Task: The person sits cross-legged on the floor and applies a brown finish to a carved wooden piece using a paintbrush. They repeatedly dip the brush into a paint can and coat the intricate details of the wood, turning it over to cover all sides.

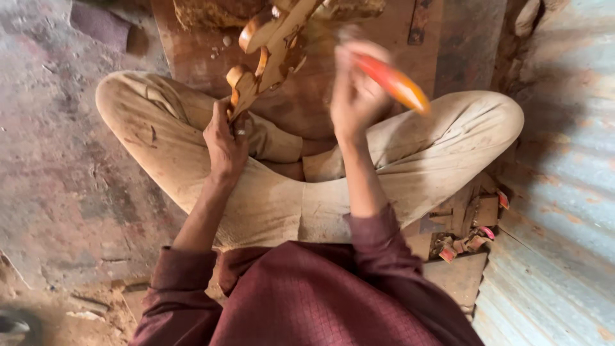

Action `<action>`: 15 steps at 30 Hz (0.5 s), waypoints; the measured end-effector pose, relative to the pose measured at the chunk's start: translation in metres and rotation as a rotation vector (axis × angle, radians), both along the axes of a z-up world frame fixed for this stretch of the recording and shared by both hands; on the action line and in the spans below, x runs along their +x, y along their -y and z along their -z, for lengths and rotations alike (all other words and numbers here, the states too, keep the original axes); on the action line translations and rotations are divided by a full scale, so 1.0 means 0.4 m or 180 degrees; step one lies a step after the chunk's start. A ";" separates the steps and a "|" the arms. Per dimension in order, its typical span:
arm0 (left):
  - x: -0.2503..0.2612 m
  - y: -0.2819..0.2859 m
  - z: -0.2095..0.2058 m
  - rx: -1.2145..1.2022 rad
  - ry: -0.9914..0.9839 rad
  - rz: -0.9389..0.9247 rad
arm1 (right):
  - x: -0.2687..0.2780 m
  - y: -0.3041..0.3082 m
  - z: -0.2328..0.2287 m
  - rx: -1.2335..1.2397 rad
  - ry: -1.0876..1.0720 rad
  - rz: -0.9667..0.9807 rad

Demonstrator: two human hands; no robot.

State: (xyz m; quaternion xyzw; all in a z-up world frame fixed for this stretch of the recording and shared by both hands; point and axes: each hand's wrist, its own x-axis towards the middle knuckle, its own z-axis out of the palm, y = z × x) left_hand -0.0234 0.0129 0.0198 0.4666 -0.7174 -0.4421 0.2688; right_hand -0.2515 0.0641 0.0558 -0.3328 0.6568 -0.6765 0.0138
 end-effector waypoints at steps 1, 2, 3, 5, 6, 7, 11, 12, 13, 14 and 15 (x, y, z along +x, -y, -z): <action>-0.010 0.005 -0.002 0.0055 0.0032 -0.0057 | -0.005 0.016 -0.013 -0.0067 0.0400 -0.0289; -0.014 0.017 -0.002 0.0099 0.0070 -0.0119 | -0.006 0.037 -0.022 -0.0146 0.0805 -0.0585; -0.018 0.033 0.001 -0.0096 0.0094 -0.0011 | -0.008 0.057 -0.028 -0.0319 0.0703 -0.0477; 0.009 0.002 -0.003 -0.0323 0.0236 0.0123 | 0.013 0.049 -0.034 -0.0506 0.0609 -0.0326; 0.009 -0.005 0.000 -0.0197 0.0187 0.0045 | 0.011 0.044 -0.037 -0.0315 0.0573 -0.0467; 0.007 -0.014 0.001 -0.0069 0.0138 -0.0033 | 0.005 0.034 -0.040 -0.0122 0.0538 -0.0607; -0.001 0.006 0.015 -0.0292 0.0323 0.0015 | -0.030 0.032 -0.016 0.0616 0.0175 0.0259; 0.004 -0.006 0.016 -0.0162 0.0263 -0.0036 | -0.033 0.021 -0.003 0.0334 0.0419 0.0140; 0.012 -0.021 0.013 -0.0033 0.0204 -0.0087 | -0.035 0.015 0.008 0.0050 0.0663 0.0023; 0.002 -0.006 0.014 0.0026 0.0095 -0.0111 | -0.050 0.027 0.015 -0.0310 0.0858 -0.0074; -0.008 0.008 0.013 -0.0030 0.0061 -0.0084 | -0.068 0.036 0.017 -0.0288 0.0747 -0.0209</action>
